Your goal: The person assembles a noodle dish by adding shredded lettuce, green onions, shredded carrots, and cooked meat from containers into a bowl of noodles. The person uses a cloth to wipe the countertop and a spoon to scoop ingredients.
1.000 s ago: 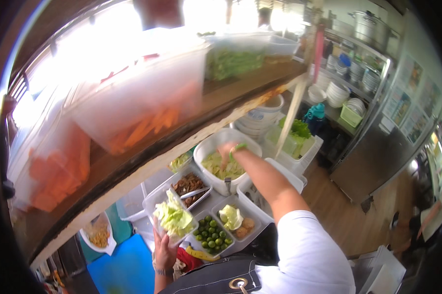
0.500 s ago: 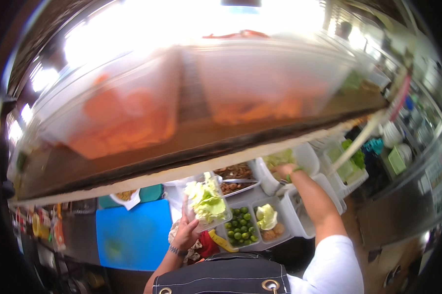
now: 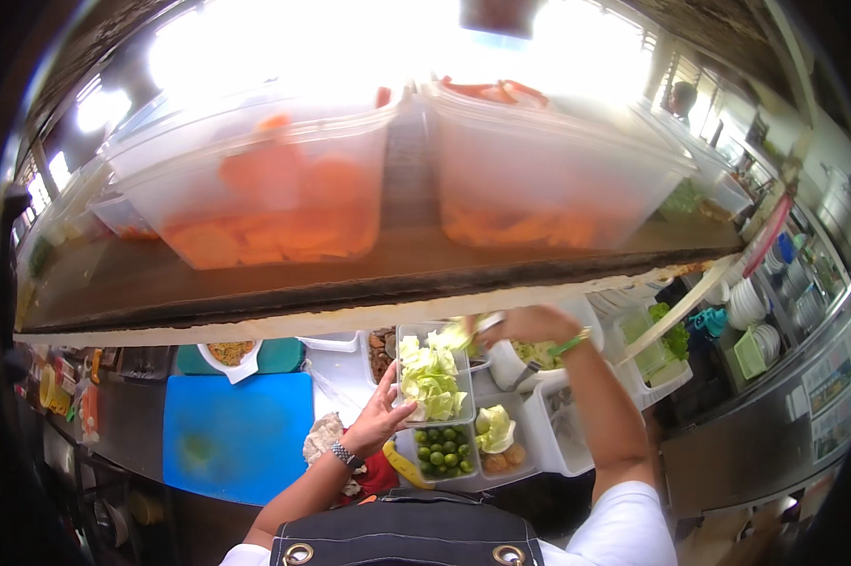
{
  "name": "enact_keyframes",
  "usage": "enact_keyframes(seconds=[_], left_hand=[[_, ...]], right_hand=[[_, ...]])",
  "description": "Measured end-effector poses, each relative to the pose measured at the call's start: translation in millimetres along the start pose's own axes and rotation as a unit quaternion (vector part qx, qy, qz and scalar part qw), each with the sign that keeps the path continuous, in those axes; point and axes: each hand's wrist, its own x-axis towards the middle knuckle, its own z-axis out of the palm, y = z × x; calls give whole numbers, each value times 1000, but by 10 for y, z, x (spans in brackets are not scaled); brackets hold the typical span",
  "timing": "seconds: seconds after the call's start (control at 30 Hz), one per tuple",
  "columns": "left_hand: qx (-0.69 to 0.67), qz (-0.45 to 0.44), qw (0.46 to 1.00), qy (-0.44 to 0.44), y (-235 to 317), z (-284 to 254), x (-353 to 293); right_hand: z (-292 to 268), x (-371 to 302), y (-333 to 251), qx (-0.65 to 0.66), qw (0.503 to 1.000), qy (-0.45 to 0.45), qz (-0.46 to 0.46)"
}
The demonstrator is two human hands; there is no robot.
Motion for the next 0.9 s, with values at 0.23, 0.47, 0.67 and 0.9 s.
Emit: enact_keyframes(seconds=[0.23, 0.47, 0.67, 0.9], left_hand=[[-31, 19, 999, -35, 3, 26, -101], [-21, -2, 995, 93, -39, -366, -520], [-78, 72, 988, 109, 32, -748, -948], [-153, 72, 982, 89, -65, -616, -890]], right_hand=[[289, 280, -159, -185, 965, -184, 2], [-815, 336, 878, -460, 840, 34, 285], [-751, 193, 2000, -453, 834, 22, 315], [-1065, -5, 993, -176, 941, 251, 143]])
